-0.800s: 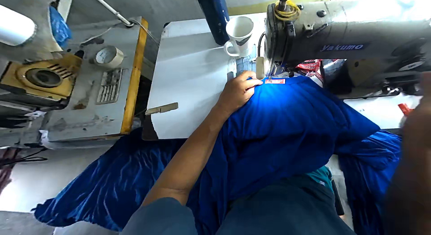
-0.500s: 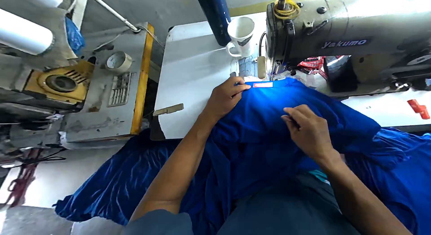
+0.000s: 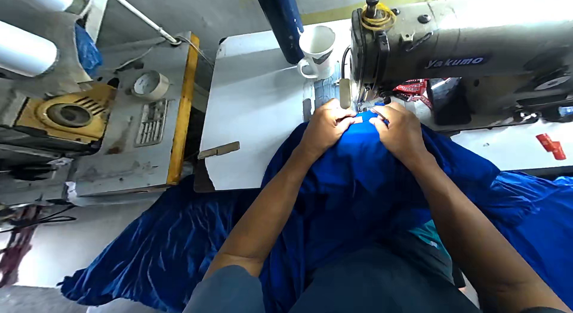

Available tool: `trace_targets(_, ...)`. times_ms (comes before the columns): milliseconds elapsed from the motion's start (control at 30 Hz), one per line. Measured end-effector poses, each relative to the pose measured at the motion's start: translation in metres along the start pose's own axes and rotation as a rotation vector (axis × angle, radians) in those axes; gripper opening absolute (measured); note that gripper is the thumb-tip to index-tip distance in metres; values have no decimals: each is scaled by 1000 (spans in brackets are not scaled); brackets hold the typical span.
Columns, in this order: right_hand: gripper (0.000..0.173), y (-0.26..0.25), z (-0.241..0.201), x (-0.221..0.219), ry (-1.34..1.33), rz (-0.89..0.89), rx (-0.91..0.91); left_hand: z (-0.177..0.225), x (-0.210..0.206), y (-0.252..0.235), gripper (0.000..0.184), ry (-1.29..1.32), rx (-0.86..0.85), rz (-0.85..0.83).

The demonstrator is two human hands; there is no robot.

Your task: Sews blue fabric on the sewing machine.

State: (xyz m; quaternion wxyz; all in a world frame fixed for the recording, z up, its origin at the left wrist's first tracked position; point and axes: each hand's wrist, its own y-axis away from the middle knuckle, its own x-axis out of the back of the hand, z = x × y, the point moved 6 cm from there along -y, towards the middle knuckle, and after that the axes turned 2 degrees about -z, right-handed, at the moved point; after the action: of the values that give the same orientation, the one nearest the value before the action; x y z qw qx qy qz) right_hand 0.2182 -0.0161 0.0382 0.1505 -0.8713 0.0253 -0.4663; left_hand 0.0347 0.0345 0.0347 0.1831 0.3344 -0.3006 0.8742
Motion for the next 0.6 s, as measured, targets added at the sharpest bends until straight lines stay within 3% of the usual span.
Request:
trace_targets(133, 25, 2, 2, -2, 31, 45, -1, -1, -3, 3, 19, -14, 47, -28)
trace_targets(300, 23, 5, -1, 0, 18, 79, 10, -8, -6, 3, 11, 5, 86, -2)
trace_targets(600, 10, 20, -38, 8, -286, 169, -68, -12, 2, -2, 10, 139, 194, 5)
